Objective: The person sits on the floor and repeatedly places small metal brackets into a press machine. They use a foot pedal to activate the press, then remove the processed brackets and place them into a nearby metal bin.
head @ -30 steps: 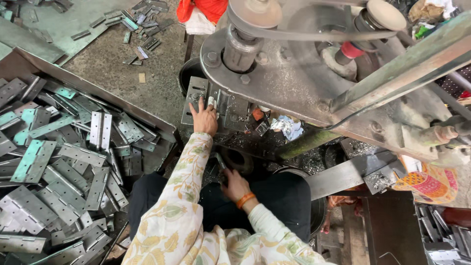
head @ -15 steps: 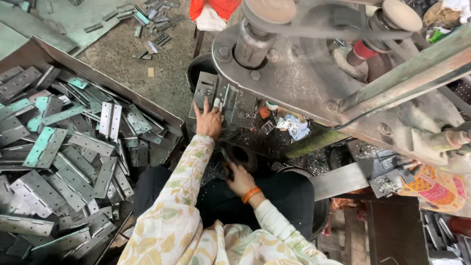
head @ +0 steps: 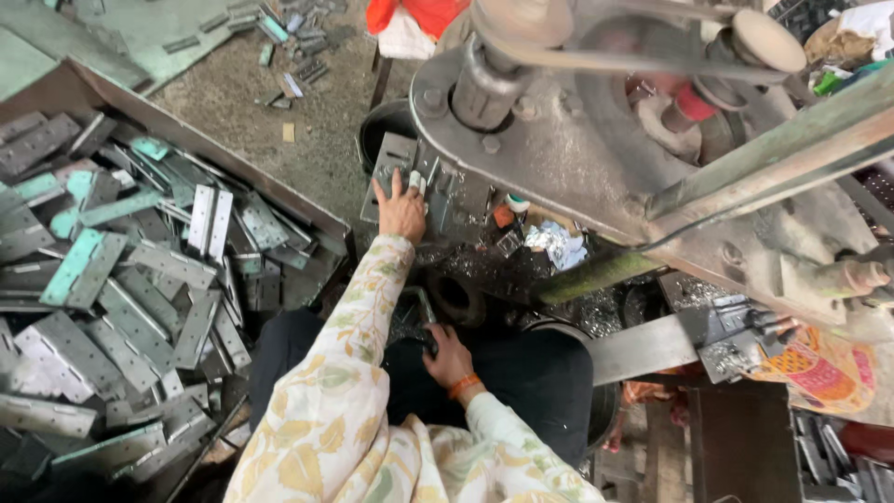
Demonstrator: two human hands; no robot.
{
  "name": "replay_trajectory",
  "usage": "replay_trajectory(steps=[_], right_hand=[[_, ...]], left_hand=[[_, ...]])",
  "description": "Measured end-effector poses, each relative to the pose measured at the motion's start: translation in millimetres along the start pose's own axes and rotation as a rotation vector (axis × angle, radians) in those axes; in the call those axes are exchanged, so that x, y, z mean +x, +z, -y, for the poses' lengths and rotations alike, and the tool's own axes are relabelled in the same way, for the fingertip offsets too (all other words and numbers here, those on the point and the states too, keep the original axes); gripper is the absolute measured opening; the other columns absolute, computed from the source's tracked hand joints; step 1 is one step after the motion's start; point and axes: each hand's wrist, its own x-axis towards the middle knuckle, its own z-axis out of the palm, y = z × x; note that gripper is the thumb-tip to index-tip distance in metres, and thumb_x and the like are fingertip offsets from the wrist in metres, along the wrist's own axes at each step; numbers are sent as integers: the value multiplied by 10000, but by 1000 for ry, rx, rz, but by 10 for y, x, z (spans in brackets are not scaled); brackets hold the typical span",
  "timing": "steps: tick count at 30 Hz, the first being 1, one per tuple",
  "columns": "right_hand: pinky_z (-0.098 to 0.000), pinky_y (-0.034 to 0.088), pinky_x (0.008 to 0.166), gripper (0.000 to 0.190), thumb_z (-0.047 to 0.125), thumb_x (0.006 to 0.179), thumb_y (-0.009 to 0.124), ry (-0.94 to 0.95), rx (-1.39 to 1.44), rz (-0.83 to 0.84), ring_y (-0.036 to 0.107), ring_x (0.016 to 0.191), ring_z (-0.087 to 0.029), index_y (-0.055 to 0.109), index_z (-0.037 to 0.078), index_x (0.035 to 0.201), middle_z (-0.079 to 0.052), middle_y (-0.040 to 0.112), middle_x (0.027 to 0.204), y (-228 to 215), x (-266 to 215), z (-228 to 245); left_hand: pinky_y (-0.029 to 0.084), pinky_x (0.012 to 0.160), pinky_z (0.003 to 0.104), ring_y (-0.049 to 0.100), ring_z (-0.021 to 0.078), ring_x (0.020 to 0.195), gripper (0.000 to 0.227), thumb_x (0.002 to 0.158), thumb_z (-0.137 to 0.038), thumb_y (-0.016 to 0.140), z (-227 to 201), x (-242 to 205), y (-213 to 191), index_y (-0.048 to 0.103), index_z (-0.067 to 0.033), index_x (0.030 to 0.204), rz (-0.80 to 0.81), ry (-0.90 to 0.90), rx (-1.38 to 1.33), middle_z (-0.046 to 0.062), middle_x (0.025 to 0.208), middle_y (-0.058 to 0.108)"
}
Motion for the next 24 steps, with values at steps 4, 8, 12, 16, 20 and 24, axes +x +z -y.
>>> replay_trajectory(steps=[4, 8, 12, 16, 20, 24], right_hand=[[-510, 543, 881, 594, 220, 791, 753, 24, -32, 1, 636, 1067, -444, 554, 200, 1350, -180, 613, 1249, 5, 8, -60], [-451, 535, 973, 576, 214, 789, 761, -30, -20, 68, 668, 1112, -396, 604, 123, 1336, -195, 696, 1178, -288, 172, 73], [-463, 533, 963, 530, 293, 831, 755, -89, -69, 134, 661, 1139, -415, 618, 158, 1325, -232, 702, 1202, -666, 417, 258], [-477, 537, 942, 518, 330, 840, 742, -25, -153, 199, 676, 1103, -426, 622, 169, 1318, -241, 718, 1159, -810, 503, 500], [-476, 535, 932, 509, 330, 840, 737, -62, -150, 173, 673, 1098, -430, 625, 166, 1308, -242, 715, 1158, -821, 451, 570], [-472, 537, 928, 500, 324, 832, 737, -40, -152, 160, 682, 1086, -419, 635, 181, 1300, -230, 725, 1141, -817, 457, 540]], left_hand=[[142, 1143, 762, 286, 377, 1500, 379, 934, -291, 593, 26, -330, -162, 697, -92, 1240, -224, 18, -151, 39, 1375, 618], [270, 1096, 700, 383, 378, 1407, 435, 878, -289, 672, 436, -906, -425, 692, -79, 1258, -482, -49, -223, 88, 1360, 636], [392, 1092, 587, 519, 314, 1276, 465, 853, -285, 718, 1129, -1610, -619, 679, -110, 1282, -488, -257, -236, 50, 1273, 664], [457, 962, 527, 560, 311, 1183, 435, 880, -295, 733, 1790, -2313, -511, 678, -131, 1279, -364, -528, -257, 50, 1249, 671], [471, 932, 534, 566, 311, 1175, 423, 827, -303, 759, 2248, -2917, -58, 685, -104, 1194, -235, -682, -80, 78, 1199, 662], [497, 940, 495, 582, 309, 1126, 322, 861, -90, 706, 2379, -3202, 388, 680, -129, 1179, -224, -748, 48, 64, 1218, 623]])
